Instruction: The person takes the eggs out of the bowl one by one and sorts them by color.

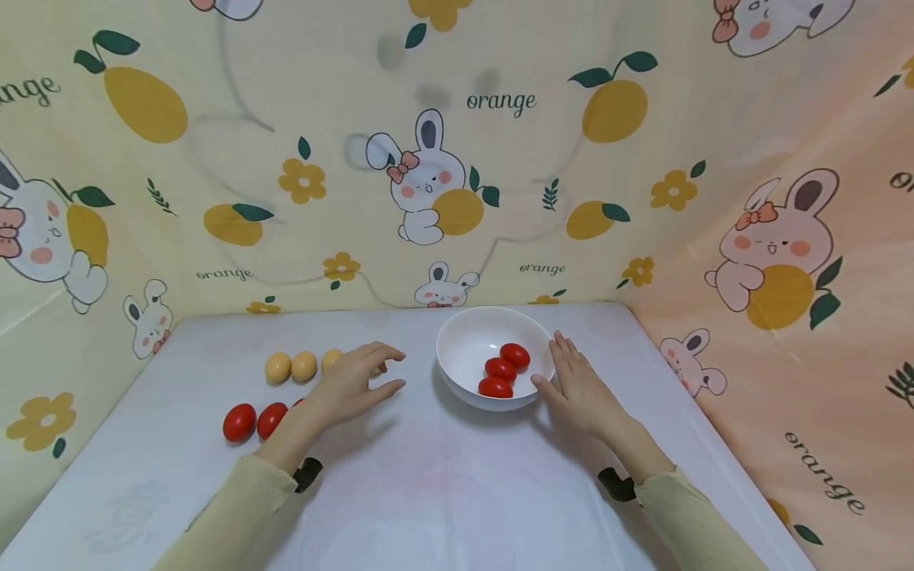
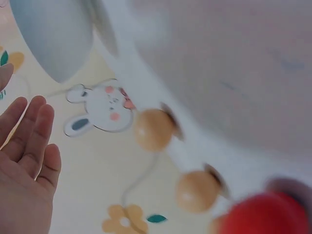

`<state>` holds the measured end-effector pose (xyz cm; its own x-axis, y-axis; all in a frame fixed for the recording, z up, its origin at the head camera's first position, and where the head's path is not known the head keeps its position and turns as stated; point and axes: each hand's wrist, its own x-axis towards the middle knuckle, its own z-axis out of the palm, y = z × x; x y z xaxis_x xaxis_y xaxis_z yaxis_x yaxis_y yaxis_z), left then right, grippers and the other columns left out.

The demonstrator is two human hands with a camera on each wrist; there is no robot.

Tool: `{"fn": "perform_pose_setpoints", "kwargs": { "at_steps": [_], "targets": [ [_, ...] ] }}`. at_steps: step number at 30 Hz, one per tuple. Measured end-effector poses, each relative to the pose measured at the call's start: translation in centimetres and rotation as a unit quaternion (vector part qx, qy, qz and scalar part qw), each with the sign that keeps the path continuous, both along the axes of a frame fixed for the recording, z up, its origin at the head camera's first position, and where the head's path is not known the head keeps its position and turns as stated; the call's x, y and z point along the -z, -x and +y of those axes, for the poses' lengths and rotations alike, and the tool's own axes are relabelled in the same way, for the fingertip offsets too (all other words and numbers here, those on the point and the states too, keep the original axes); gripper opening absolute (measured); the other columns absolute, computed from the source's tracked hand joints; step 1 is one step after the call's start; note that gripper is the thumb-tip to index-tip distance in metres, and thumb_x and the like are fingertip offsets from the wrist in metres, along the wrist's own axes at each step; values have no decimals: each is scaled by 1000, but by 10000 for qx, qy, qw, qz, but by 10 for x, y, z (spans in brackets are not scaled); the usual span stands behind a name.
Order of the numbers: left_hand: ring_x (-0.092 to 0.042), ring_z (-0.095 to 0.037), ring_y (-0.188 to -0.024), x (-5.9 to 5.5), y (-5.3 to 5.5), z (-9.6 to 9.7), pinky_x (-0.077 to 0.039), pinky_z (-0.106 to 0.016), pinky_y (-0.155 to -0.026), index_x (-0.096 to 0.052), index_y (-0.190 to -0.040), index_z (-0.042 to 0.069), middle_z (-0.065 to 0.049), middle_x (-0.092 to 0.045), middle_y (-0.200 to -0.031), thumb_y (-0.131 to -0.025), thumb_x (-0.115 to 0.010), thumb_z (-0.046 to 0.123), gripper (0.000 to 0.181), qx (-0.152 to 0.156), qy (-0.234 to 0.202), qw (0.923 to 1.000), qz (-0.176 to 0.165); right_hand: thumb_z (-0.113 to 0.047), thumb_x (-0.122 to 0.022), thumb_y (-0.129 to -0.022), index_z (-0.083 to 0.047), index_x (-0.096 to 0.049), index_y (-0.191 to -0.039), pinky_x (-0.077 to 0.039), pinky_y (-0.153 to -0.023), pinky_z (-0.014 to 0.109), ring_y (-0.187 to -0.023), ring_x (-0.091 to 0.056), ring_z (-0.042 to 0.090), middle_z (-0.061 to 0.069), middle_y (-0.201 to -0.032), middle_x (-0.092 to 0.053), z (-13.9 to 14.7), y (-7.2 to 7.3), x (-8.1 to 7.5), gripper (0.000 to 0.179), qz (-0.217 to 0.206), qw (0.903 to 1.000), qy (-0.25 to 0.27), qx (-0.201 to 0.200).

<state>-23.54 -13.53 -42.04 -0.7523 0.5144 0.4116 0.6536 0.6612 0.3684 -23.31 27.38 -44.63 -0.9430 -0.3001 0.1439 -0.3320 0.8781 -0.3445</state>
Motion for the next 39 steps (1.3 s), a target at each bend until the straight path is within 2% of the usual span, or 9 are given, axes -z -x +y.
{"fn": "perform_pose_setpoints", "kwargs": {
  "at_steps": [5,11,15,20,28,36,39],
  "targets": [
    [-66,-16,-101,-9,8,25,-57,-34,-84,-68,-129,11,0,-70,-124,-94,-79,27,39,90,-18,10000,-28,-59,-42,-107,5,-17,-163,-14,-126,59,-159,-8,42,21,-172,-9,0,0,0,89,27,10000,-15,-6],
    [-65,-15,-100,-17,19,58,-56,-32,-83,-68,-130,11,0,-70,-124,-95,-78,25,39,390,-101,9992,-64,-61,-41,-106,5,-15,-163,-13,-126,59,-159,-7,42,21,-172,-8,-1,0,0,91,-18,10000,-35,15],
    [-64,-17,-100,-21,28,79,-55,-32,-84,-67,-132,10,-2,-70,-125,-96,-77,26,41,558,8,9982,-200,-62,-41,-106,5,-14,-163,-13,-126,59,-159,-7,43,22,-172,-8,0,1,1,92,-45,10000,-55,35],
    [-64,-18,-102,-26,39,106,-55,-30,-83,-66,-133,12,-3,-69,-127,-97,-76,29,41,625,261,9966,-461,-61,-41,-106,5,-15,-163,-14,-126,59,-158,-8,44,22,-172,-8,0,1,2,91,-19,10000,-74,41],
    [-64,-18,-102,-23,62,143,-54,-28,-85,-68,-131,10,-5,-71,-124,-99,-72,30,39,848,657,9929,-510,-62,-41,-106,6,-16,-163,-14,-126,60,-158,-9,44,22,-172,-8,0,1,1,91,-34,10000,-63,3],
    [-62,-19,-116,-15,82,173,-52,-32,-102,-66,-136,10,-7,-69,-132,-100,-69,34,43,729,1268,9837,-1048,-60,-41,-107,6,-17,-163,-13,-126,59,-158,-8,43,21,-173,-8,0,1,1,90,-5,10000,-52,-27],
    [-61,-18,-119,-14,87,181,-49,-33,-108,-66,-137,11,-5,-67,-134,-100,-69,35,44,624,1503,9804,-1110,-60,-41,-107,6,-17,-163,-13,-126,60,-158,-8,43,21,-173,-8,0,1,1,90,6,10000,-59,-28]
  ]
}}
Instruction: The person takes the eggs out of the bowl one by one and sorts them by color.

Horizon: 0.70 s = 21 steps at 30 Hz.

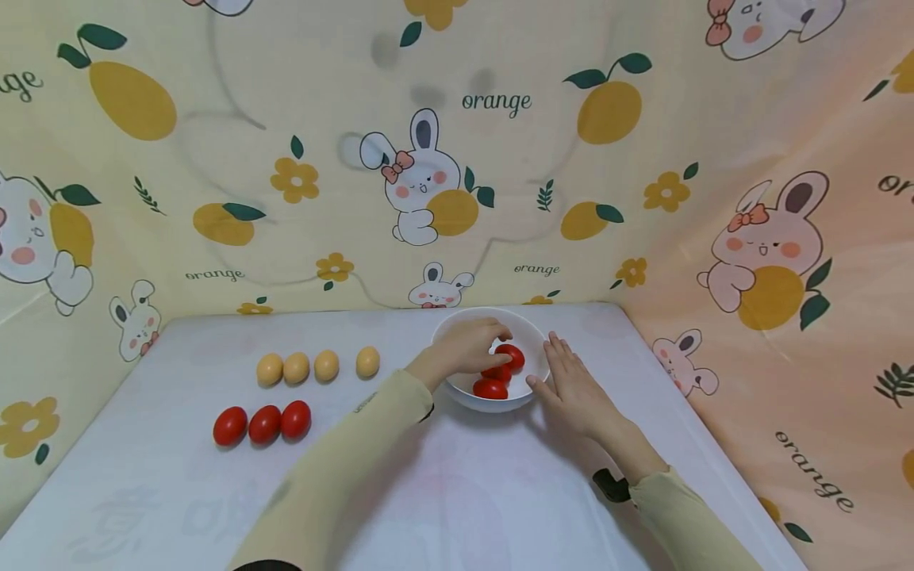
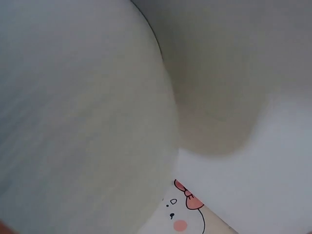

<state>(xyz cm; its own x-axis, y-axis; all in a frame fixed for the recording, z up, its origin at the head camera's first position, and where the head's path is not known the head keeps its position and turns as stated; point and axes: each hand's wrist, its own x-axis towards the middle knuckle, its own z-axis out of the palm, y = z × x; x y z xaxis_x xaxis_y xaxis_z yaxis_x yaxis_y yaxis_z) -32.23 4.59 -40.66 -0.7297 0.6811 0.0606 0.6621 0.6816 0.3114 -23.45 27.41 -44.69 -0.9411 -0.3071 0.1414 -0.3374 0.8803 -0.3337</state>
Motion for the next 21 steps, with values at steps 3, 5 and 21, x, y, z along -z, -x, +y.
{"fn": "perform_pose_setpoints", "kwargs": {
  "at_steps": [3,5,21],
  "targets": [
    [-61,-17,-117,-1,1,6,-49,-32,-108,-66,-138,14,-4,-66,-135,-101,-68,37,44,-64,307,9995,0,-61,-41,-107,5,-16,-163,-13,-126,59,-158,-8,43,20,-173,-8,0,0,-1,90,-24,10000,2,14],
    [-60,-17,-116,-1,2,9,-51,-32,-106,-66,-140,15,-5,-65,-134,-101,-68,36,44,-62,410,9991,-62,-61,-40,-107,5,-15,-163,-13,-126,59,-158,-8,43,20,-173,-7,-1,0,-1,90,-28,10000,-7,17],
    [-58,-15,-104,20,10,21,-53,-30,-98,-64,-141,24,-2,-60,-125,-101,-66,46,46,-317,350,9980,-431,-59,-40,-107,6,-14,-163,-13,-126,60,-158,-9,44,21,-173,-7,-1,-2,-2,89,22,10000,34,-15]
  ]
}}
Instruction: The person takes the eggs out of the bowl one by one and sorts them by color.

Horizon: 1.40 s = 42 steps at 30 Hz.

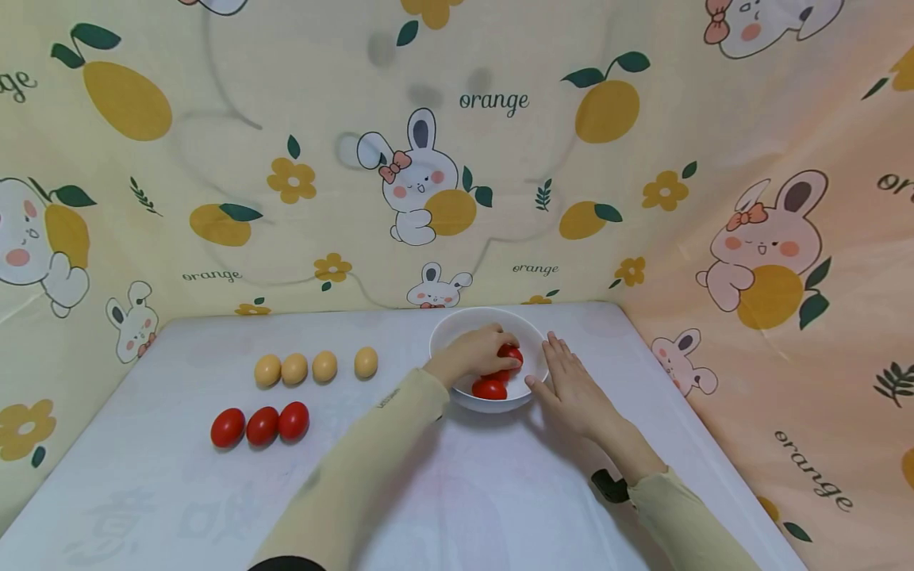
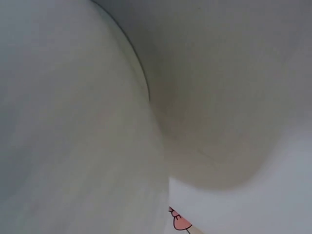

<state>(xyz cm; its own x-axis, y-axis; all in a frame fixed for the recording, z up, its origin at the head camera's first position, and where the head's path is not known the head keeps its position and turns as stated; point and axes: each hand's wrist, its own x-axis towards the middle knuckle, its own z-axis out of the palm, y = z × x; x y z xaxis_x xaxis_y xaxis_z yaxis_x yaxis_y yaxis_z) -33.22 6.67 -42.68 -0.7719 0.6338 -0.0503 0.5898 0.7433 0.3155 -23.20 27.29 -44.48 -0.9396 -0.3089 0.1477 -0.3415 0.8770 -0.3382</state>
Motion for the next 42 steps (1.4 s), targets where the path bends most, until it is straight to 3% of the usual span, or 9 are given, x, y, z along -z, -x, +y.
{"fn": "perform_pose_setpoints", "kwargs": {
  "at_steps": [11,18,27,42],
  "targets": [
    [-58,-17,-106,5,0,1,-54,-34,-97,-62,-136,26,-2,-61,-124,-98,-73,37,41,-60,-148,9997,-161,-60,-39,-107,5,-14,-163,-13,-126,59,-159,-7,43,20,-173,-6,-1,-2,0,90,-30,10000,35,5],
    [-58,-18,-110,5,-3,-1,-57,-36,-95,-60,-138,24,-2,-61,-129,-94,-78,34,48,-265,-220,9983,-469,-59,-40,-107,5,-15,-163,-13,-126,59,-158,-8,43,21,-172,-7,-1,-3,1,89,-33,10000,52,32],
    [-56,-19,-114,5,-6,-8,-57,-34,-94,-61,-139,23,-5,-57,-134,-94,-78,33,49,-258,-333,9985,-337,-58,-41,-107,5,-14,-163,-13,-126,59,-158,-7,43,21,-173,-7,-2,-3,4,89,-59,10000,49,39],
    [-57,-21,-120,-9,-14,-25,-57,-34,-96,-60,-141,17,-5,-55,-138,-93,-79,30,53,-92,-890,9958,-208,-61,-39,-107,6,-15,-163,-12,-126,59,-158,-7,43,21,-173,-6,0,0,2,91,-19,10000,45,52]
  ]
}}
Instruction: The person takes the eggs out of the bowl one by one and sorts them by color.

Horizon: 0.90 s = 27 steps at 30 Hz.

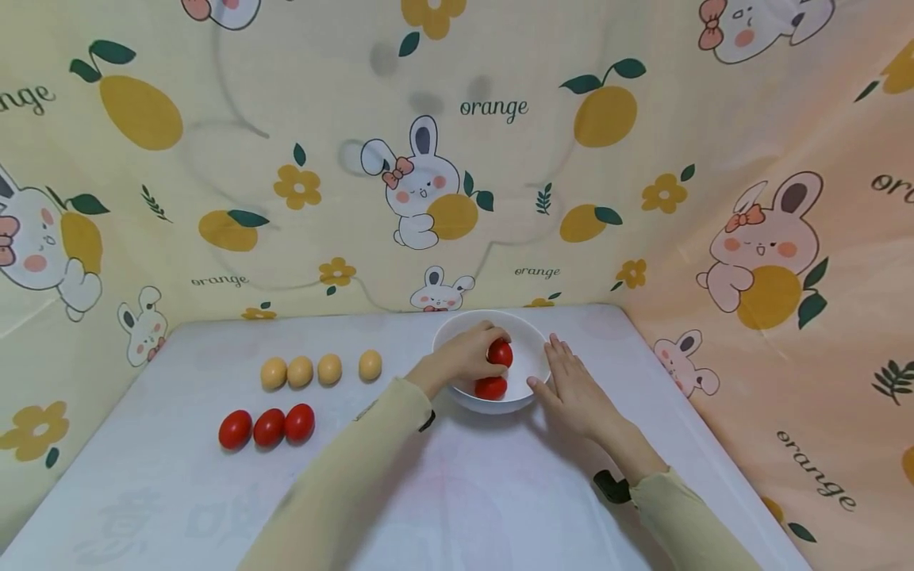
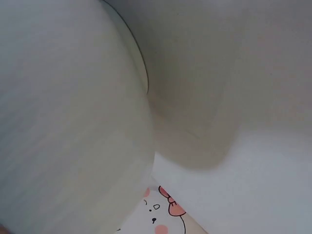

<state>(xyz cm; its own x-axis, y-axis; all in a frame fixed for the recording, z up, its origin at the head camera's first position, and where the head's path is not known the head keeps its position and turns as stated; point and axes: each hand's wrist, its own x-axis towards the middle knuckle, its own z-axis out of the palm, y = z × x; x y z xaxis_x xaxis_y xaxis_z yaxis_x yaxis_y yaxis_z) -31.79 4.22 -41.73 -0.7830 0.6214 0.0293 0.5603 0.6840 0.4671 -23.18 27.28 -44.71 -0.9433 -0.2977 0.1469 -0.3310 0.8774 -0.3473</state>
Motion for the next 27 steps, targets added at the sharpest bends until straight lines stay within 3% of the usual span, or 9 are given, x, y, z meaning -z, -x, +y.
{"fn": "perform_pose_setpoints", "kwargs": {
  "at_steps": [11,16,27],
  "targets": [
    [-58,-20,-119,-13,-17,-13,-57,-29,-94,-59,-140,11,-5,-58,-136,-93,-79,25,53,77,-670,9971,341,-56,-44,-107,5,-14,-163,-13,-126,59,-158,-9,44,21,-173,-7,0,1,3,88,36,10000,8,46],
    [-58,-20,-118,-18,-24,-22,-54,-28,-97,-59,-138,6,-5,-61,-131,-92,-80,23,53,146,-1033,9922,684,-56,-44,-107,4,-14,-163,-14,-126,60,-158,-8,44,20,-173,-7,0,1,1,88,7,10000,-7,82],
    [-59,-20,-117,-19,-45,-53,-55,-34,-100,-59,-137,5,-4,-62,-132,-90,-82,21,56,-184,-1674,9811,948,-52,-48,-107,5,-14,-163,-14,-125,61,-158,-8,45,22,-172,-7,-2,0,0,87,-28,9999,30,92]
  ]
}}
